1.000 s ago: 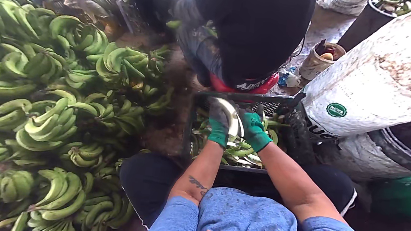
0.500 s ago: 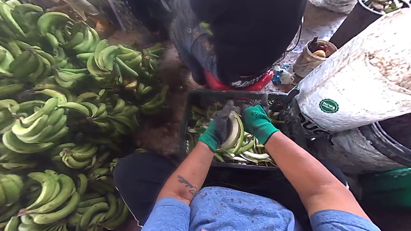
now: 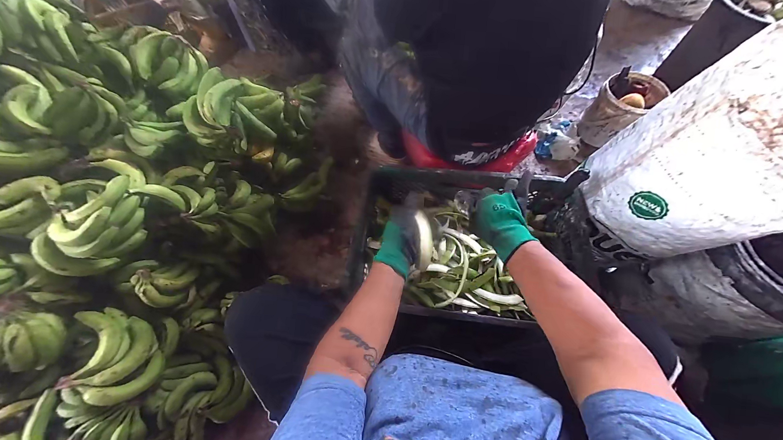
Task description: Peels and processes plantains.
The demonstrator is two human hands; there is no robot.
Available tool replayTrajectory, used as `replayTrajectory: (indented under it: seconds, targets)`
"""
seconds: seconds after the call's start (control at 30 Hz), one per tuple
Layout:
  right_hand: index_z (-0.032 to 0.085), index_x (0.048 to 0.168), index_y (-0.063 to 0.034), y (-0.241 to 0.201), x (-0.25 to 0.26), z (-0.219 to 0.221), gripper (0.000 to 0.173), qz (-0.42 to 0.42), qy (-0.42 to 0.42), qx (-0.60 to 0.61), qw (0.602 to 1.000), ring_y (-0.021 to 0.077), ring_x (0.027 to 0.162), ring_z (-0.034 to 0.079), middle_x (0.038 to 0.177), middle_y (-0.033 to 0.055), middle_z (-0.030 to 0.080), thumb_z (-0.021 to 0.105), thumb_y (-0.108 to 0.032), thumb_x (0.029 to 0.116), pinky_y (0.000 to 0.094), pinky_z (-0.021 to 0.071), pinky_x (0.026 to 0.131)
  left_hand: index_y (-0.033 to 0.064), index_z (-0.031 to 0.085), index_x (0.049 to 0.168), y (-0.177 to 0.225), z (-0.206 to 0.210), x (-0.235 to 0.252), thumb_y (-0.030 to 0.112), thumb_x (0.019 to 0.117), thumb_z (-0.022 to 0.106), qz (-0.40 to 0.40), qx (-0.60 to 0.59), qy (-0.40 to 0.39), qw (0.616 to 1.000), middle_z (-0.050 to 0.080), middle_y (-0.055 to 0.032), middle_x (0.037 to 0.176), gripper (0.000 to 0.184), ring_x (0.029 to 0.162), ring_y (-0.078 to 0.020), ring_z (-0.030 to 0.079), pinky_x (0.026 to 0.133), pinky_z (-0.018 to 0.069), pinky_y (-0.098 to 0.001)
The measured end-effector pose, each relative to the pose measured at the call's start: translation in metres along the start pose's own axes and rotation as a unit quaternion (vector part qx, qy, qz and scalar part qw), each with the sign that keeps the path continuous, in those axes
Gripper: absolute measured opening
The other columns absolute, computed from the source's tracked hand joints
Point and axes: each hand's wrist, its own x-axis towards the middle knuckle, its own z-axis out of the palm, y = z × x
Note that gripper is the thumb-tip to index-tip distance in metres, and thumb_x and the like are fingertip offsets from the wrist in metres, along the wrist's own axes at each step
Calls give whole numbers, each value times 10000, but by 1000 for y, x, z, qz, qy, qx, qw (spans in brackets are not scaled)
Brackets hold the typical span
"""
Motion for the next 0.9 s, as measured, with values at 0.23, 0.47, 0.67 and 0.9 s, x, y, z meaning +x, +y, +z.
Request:
replayTrajectory:
  seconds: [0.23, 0.47, 0.67, 0.9]
  targets:
    - [667, 1327, -61, -28, -43, 23, 523, -139, 31, -17, 990, 477, 1561, 190, 1446, 200, 602, 734, -366, 907, 692, -37, 1247, -37, 553, 1362, 13, 10, -13, 148, 1101, 423, 32, 292, 113, 949, 595, -210, 1365, 345, 1270, -272, 570, 1079, 466, -422]
    - [654, 1305, -46, -41, -42, 15, 449, -103, -28, -48, 993, 482, 1502, 317, 1379, 220, 629, 762, -216, 903, 701, 61, 1245, 3, 580, 1291, -13, 15, 5, 136, 1086, 433, 38, 76, 42, 995, 636, -141, 1158, 285, 990, -175, 605, 864, 528, -354]
    - [653, 1207, 43, -31, -24, 7, 348, -46, 6, 9, 999, 526, 1244, 572, 1248, 324, 636, 654, -219, 978, 694, 469, 1004, -32, 568, 1366, 4, 29, -17, 144, 1112, 381, 109, 271, -35, 956, 615, -228, 1328, 361, 1229, -287, 586, 1068, 458, -450]
    - [650, 1235, 37, -28, -17, -15, 317, -5, -51, 14, 999, 497, 1244, 599, 1264, 316, 646, 612, -197, 1025, 662, 487, 994, 90, 636, 1222, 4, 30, -35, 586, 1074, 307, 44, 172, -43, 983, 650, -136, 944, 613, 774, -235, 617, 680, 543, -448]
